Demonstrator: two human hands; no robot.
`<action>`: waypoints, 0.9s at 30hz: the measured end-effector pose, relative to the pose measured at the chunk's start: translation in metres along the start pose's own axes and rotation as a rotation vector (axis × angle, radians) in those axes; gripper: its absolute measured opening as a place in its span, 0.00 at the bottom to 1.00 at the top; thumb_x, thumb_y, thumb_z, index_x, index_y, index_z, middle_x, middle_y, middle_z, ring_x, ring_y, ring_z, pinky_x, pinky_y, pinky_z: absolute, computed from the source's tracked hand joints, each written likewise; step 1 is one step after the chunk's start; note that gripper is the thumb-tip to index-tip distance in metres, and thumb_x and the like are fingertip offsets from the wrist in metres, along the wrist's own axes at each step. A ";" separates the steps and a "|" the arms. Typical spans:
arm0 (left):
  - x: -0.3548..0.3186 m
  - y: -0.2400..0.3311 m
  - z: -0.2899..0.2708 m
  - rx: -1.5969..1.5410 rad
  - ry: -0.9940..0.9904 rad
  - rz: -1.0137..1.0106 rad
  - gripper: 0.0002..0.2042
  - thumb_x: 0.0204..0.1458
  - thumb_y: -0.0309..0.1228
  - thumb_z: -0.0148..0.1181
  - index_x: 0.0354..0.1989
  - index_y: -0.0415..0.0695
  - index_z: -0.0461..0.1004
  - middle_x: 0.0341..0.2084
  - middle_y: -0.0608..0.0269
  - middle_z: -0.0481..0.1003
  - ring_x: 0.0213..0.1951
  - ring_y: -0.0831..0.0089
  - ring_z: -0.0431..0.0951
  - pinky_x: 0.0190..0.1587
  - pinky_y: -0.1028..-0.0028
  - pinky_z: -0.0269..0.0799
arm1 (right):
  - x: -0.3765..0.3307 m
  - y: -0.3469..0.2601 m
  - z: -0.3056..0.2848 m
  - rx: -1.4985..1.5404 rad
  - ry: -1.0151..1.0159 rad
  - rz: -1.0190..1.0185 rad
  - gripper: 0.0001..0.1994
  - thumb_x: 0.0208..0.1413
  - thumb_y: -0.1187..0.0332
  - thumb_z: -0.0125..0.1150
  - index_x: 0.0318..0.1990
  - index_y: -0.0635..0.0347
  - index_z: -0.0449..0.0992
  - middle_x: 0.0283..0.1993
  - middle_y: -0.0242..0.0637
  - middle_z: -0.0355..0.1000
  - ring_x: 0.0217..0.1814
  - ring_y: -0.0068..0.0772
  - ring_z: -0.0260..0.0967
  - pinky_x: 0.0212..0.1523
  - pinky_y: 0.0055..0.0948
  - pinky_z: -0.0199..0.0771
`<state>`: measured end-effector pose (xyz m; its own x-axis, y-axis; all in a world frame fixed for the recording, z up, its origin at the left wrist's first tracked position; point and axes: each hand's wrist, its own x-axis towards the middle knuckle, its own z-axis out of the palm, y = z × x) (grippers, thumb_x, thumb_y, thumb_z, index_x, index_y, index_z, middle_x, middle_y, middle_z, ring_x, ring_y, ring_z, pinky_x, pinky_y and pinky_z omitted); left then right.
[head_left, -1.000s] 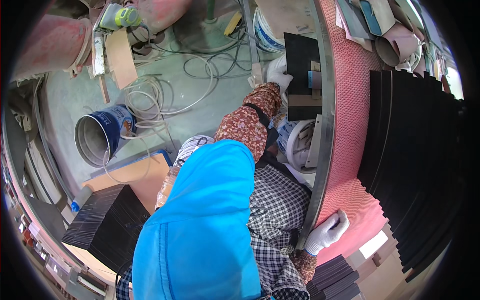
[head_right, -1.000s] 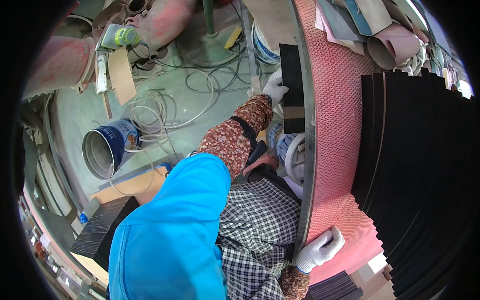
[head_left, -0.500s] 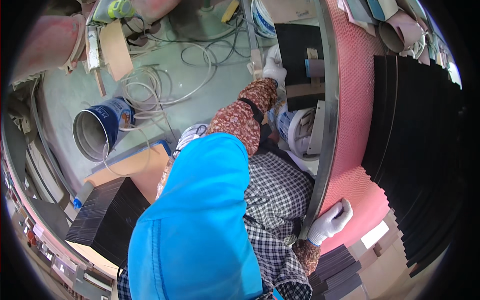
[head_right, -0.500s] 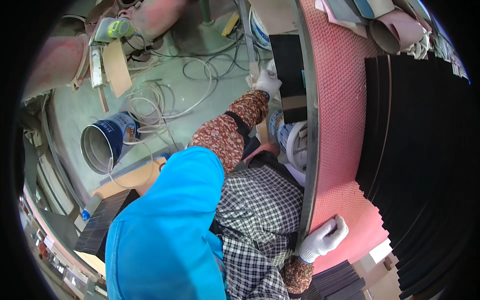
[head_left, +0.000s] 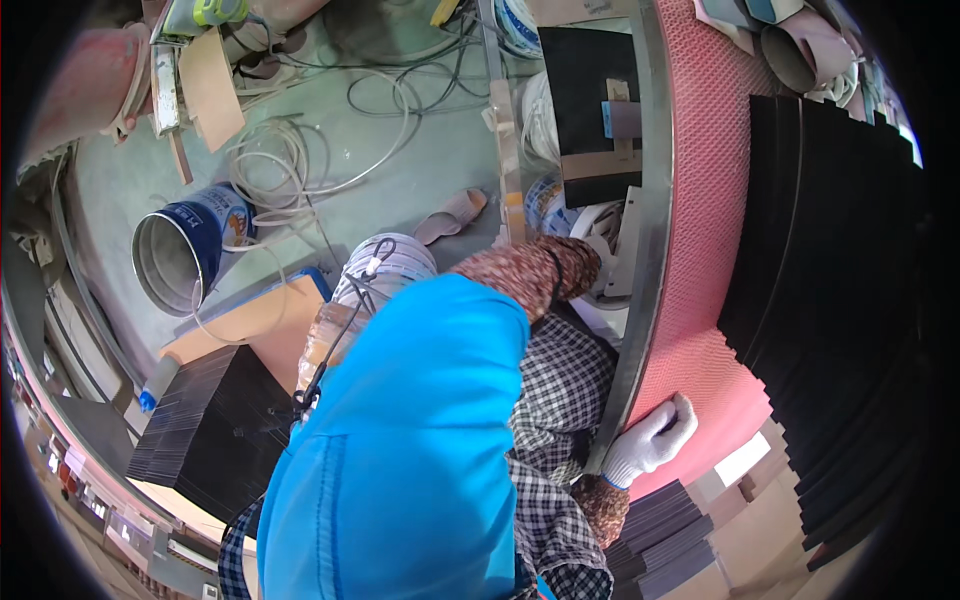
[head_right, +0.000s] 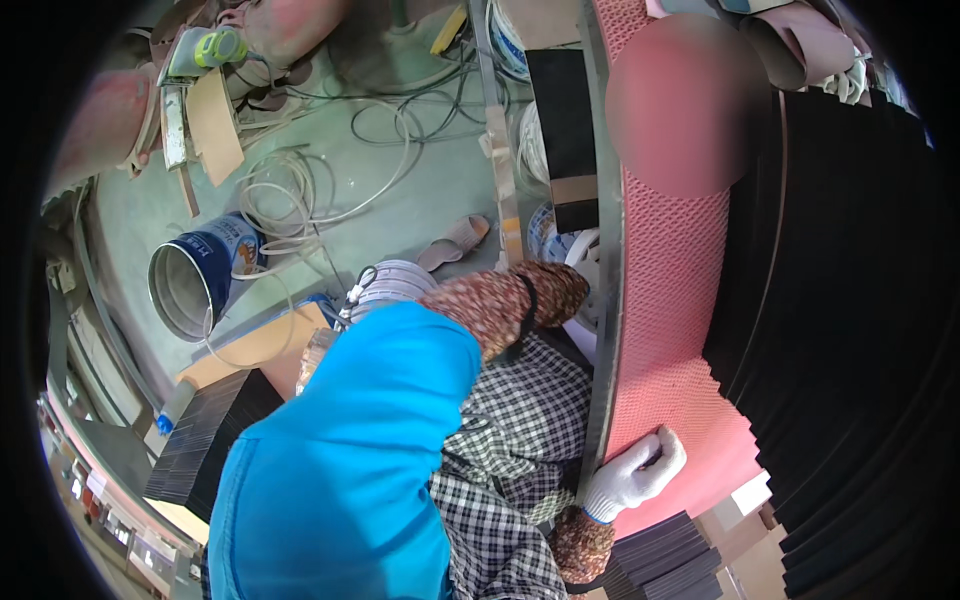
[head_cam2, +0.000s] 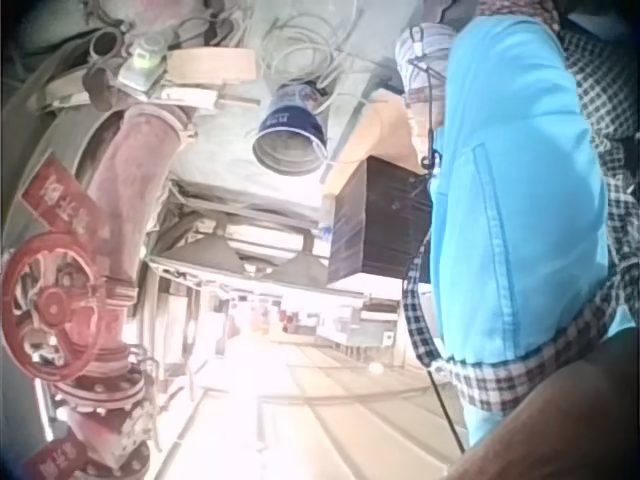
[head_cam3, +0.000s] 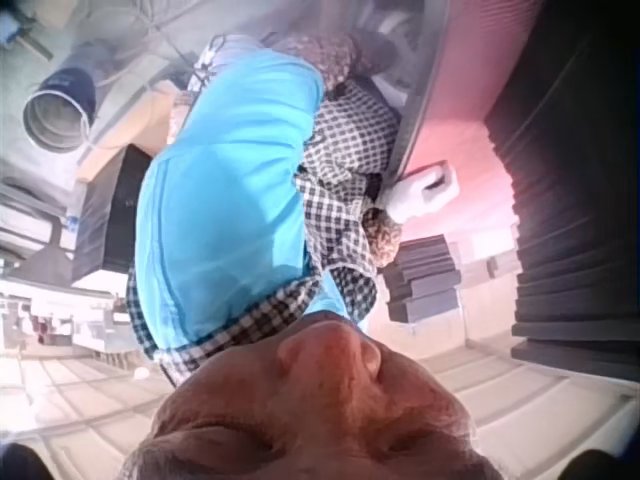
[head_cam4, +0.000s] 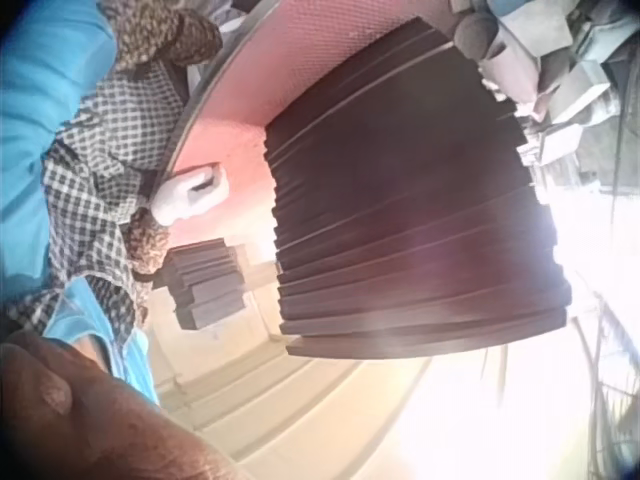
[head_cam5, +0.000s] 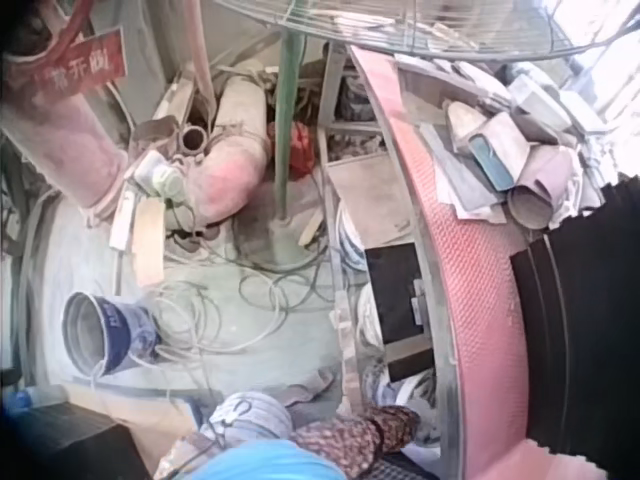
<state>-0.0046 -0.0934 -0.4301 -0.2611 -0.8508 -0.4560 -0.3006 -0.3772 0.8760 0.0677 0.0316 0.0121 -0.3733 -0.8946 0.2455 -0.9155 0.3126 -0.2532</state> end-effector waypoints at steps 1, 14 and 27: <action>0.003 0.016 0.012 0.020 -0.275 -0.237 0.22 0.51 0.47 0.64 0.43 0.39 0.83 0.40 0.45 0.82 0.42 0.48 0.83 0.45 0.55 0.76 | -0.002 0.003 -0.003 -0.022 0.013 -0.008 0.07 0.63 0.82 0.53 0.45 0.70 0.76 0.44 0.42 0.73 0.48 0.37 0.71 0.54 0.33 0.72; -0.019 0.054 0.057 -0.188 -0.018 -0.448 0.14 0.61 0.36 0.54 0.45 0.40 0.82 0.44 0.43 0.81 0.51 0.48 0.80 0.52 0.56 0.74 | -0.005 0.006 -0.007 -0.034 0.040 0.050 0.07 0.63 0.83 0.53 0.45 0.70 0.75 0.45 0.42 0.72 0.49 0.38 0.70 0.55 0.34 0.70; -0.053 0.061 0.041 -0.001 -0.156 -0.273 0.11 0.58 0.35 0.58 0.42 0.43 0.82 0.36 0.54 0.80 0.38 0.56 0.80 0.41 0.60 0.75 | -0.005 0.008 -0.002 0.004 0.008 0.054 0.07 0.64 0.81 0.54 0.47 0.69 0.74 0.45 0.41 0.72 0.48 0.36 0.70 0.55 0.32 0.71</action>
<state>-0.0470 -0.0561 -0.3592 -0.3083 -0.6519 -0.6928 -0.3779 -0.5845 0.7181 0.0622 0.0395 0.0106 -0.4230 -0.8740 0.2390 -0.8935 0.3585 -0.2703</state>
